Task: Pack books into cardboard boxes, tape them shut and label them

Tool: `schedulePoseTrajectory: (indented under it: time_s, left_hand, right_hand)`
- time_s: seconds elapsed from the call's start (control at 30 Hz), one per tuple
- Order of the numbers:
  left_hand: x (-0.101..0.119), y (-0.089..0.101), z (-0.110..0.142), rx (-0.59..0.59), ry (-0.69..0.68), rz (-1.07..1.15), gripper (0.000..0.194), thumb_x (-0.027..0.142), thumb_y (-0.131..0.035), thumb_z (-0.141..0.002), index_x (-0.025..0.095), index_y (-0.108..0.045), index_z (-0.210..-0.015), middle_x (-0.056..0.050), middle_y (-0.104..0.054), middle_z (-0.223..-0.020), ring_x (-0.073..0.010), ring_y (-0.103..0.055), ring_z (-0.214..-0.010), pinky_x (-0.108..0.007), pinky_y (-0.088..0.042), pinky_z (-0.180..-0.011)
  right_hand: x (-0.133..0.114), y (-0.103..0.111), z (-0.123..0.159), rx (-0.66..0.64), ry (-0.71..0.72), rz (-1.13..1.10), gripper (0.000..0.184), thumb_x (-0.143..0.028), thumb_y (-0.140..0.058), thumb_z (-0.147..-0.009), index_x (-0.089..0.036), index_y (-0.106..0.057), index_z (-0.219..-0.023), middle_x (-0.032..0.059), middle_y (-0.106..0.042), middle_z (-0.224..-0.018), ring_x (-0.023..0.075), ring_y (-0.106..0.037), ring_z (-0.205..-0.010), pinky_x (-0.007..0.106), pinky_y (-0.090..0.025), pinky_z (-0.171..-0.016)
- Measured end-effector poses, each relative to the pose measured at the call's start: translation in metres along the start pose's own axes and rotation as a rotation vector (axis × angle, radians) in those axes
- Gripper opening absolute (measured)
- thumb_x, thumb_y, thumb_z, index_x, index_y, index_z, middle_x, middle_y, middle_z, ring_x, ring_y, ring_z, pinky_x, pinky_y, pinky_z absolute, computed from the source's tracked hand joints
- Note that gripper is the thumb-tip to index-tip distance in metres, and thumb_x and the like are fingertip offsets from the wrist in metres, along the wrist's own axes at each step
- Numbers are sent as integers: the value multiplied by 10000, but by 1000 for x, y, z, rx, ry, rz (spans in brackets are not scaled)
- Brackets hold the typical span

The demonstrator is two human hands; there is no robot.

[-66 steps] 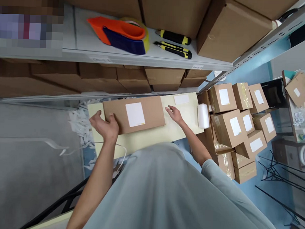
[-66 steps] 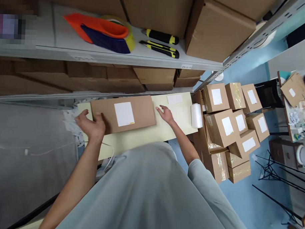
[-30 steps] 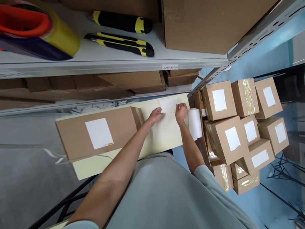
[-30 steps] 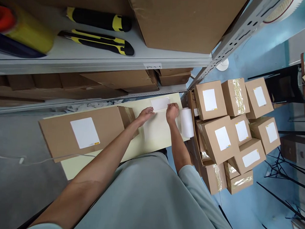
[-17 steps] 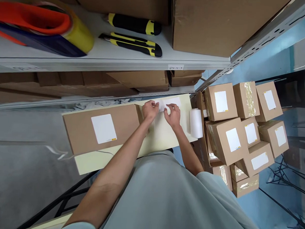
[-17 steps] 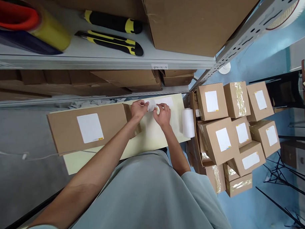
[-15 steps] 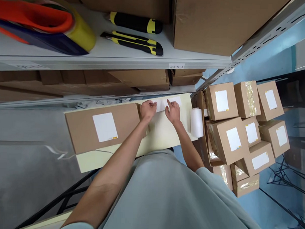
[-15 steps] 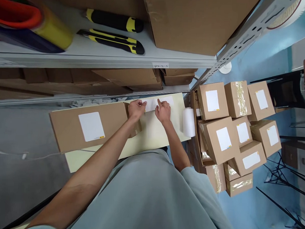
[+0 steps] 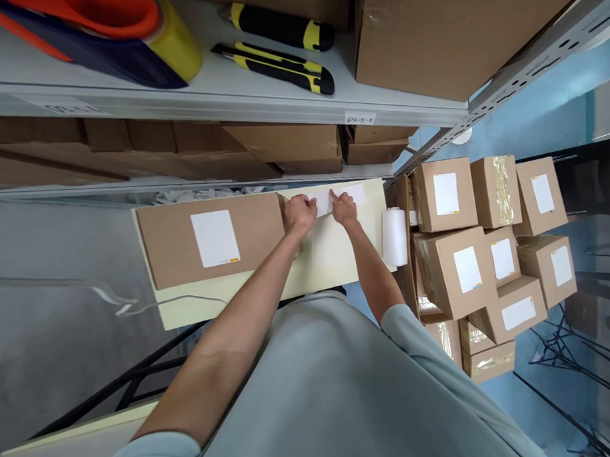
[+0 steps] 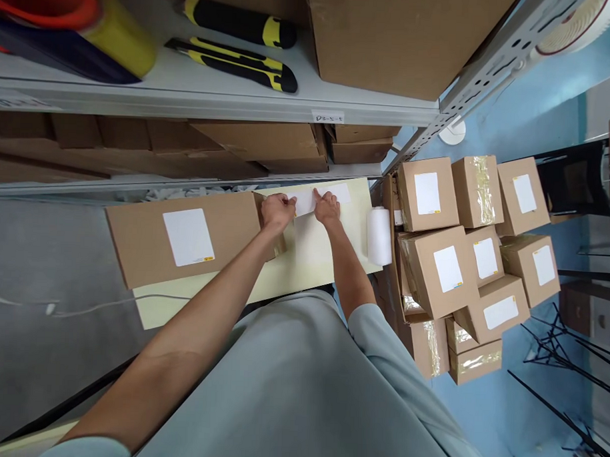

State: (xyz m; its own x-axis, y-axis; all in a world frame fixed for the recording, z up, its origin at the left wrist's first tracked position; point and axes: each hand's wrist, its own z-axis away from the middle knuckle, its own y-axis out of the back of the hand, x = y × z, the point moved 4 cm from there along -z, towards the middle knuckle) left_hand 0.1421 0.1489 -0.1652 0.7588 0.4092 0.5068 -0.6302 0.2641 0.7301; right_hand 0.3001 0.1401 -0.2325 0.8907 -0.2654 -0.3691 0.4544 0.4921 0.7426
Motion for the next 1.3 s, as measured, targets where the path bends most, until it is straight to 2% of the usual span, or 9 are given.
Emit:
schedulePoseTrajectory:
  time_s: [0.23, 0.33, 0.43, 0.53, 0.67, 0.77, 0.87, 1.03, 1.3]
  left_hand:
    - [9, 35, 41, 40, -71, 49, 244, 383, -601, -1007, 238, -634, -813, -132, -784, -927, -314, -740, -949, -398, -536, -914]
    - [-7, 69, 71, 20, -131, 204, 303, 482, -652, -995, 237, -628, -820, -85, -757, -871, -277, -723, -917, -368, -566, -877]
    - [-35, 107, 103, -124, -154, 456, 445, 669, -720, -924, 234, -656, -853, -59, -752, -894, -256, -708, -866, -355, -611, -750]
    - [-62, 147, 128, -288, -228, 561, 547, 768, -796, -822, 231, -693, -840, -32, -714, -824, -232, -686, -795, -325, -604, -661]
    - [-84, 194, 147, -422, -406, 423, 507, 736, -800, -822, 229, -790, -805, -23, -687, -705, -201, -640, -691, -276, -496, -585]
    - [-92, 224, 154, -414, -450, 405, 487, 722, -817, -777, 236, -825, -788, -54, -762, -777, -224, -669, -728, -286, -479, -602]
    - [-103, 250, 163, -276, -404, 589, 513, 748, -791, -780, 235, -808, -775, -75, -760, -788, -239, -678, -734, -320, -515, -648]
    - [-136, 263, 198, -216, -397, 898, 463, 675, -732, -857, 235, -759, -714, -78, -674, -667, -222, -603, -631, -379, -540, -661]
    - [-177, 289, 228, -111, -402, 1011, 286, 529, -784, -822, 245, -798, -843, -116, -802, -894, -218, -680, -677, -332, -514, -554]
  right_hand:
    - [-2, 6, 7, 7, -7, -43, 711, -188, -511, -1055, -264, -450, -1760, 171, -587, -1435, 313, -528, -1282, 426, -465, -1135]
    - [-7, 25, 15, 58, -27, -168, 642, -160, -561, -1035, -196, -575, -1676, 188, -659, -1377, 309, -598, -1271, 422, -476, -1149]
    - [-24, 53, 35, 90, 31, -271, 475, -255, -597, -1089, -116, -699, -1532, 191, -761, -1262, 296, -688, -1203, 392, -518, -1107]
    - [-54, 74, 82, 109, 209, -337, 505, -504, -480, -1176, -156, -793, -1367, 160, -802, -1310, 251, -734, -1188, 344, -550, -1061]
    - [-113, 66, 184, -171, 595, -625, 590, -730, -845, -872, -233, -863, -1189, 76, -848, -1114, 229, -755, -994, 339, -581, -934]
    - [-151, 47, 243, -268, 567, -604, 534, -742, -874, -814, -215, -862, -898, -1, -758, -801, 163, -609, -706, 281, -496, -680]
    - [-186, 43, 268, -103, 458, -663, 584, -780, -815, -845, -200, -808, -782, -25, -620, -669, 140, -485, -629, 272, -394, -588]
    - [-236, 63, 283, 226, 391, -775, 597, -800, -802, -841, -203, -807, -857, 13, -662, -762, 168, -546, -717, 285, -461, -624]
    - [-283, 72, 307, 353, 393, -739, 578, -771, -815, -849, -204, -750, -762, -5, -573, -713, 149, -514, -700, 273, -444, -593]
